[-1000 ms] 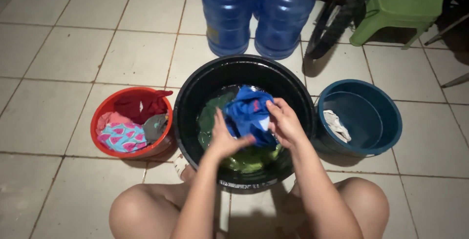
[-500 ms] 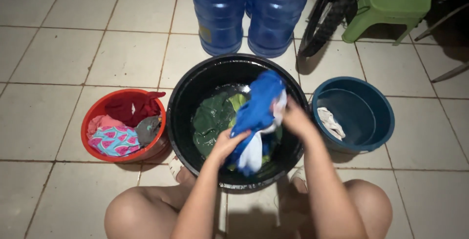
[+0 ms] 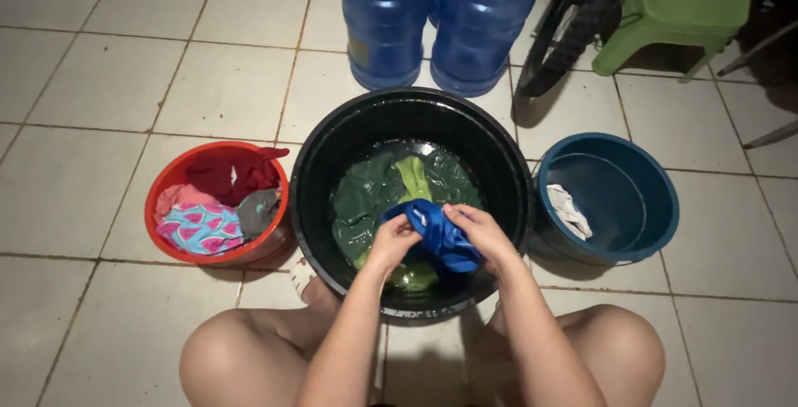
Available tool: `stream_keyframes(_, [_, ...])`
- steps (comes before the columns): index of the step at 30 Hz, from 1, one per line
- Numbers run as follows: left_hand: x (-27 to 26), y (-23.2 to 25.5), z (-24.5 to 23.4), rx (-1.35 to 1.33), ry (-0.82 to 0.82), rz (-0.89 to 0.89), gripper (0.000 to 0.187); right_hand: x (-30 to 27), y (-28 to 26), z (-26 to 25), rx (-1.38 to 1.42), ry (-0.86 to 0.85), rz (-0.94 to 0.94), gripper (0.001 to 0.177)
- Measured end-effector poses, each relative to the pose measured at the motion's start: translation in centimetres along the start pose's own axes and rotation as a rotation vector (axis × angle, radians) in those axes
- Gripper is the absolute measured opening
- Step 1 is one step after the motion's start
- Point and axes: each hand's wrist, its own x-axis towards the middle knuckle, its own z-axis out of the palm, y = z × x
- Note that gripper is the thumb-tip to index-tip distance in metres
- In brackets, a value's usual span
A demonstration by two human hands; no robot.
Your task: The person sits on the floor and hand-washes multiple pieces of clothing in a black basin filled with water. They repeatedly submerge, scrub, and wring out each item before placing it into a red bucket. The process continues with various garments including patterned and solid-colored fabrics.
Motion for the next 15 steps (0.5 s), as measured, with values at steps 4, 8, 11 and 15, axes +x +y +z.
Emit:
stream_keyframes(4, [0.2,1.7,-1.4,0.286,0.138,0.014,0.03,2.6,1.9,-3.5,-0.035,0.159,-0.159,0.028])
stream_keyframes(8, [0.8,1.8,-5.7,0.029,0.436,-0.182,0.031,2.2,1.3,-5.5,0.108,0.41,-0.258,0.031])
stream_keyframes(11, [0.8,0.7,-6.5,-0.031,0.527,-0.142,0.035,4.1,3.8,-5.9,0.085,0.451,-0.259,0.033])
stream_keyframes(15, [-0.4,5.2,-0.1,0.017,0.43,-0.152,0.051,4.0,5.8,-2.9,-0.604,0.302,-0.705,0.059])
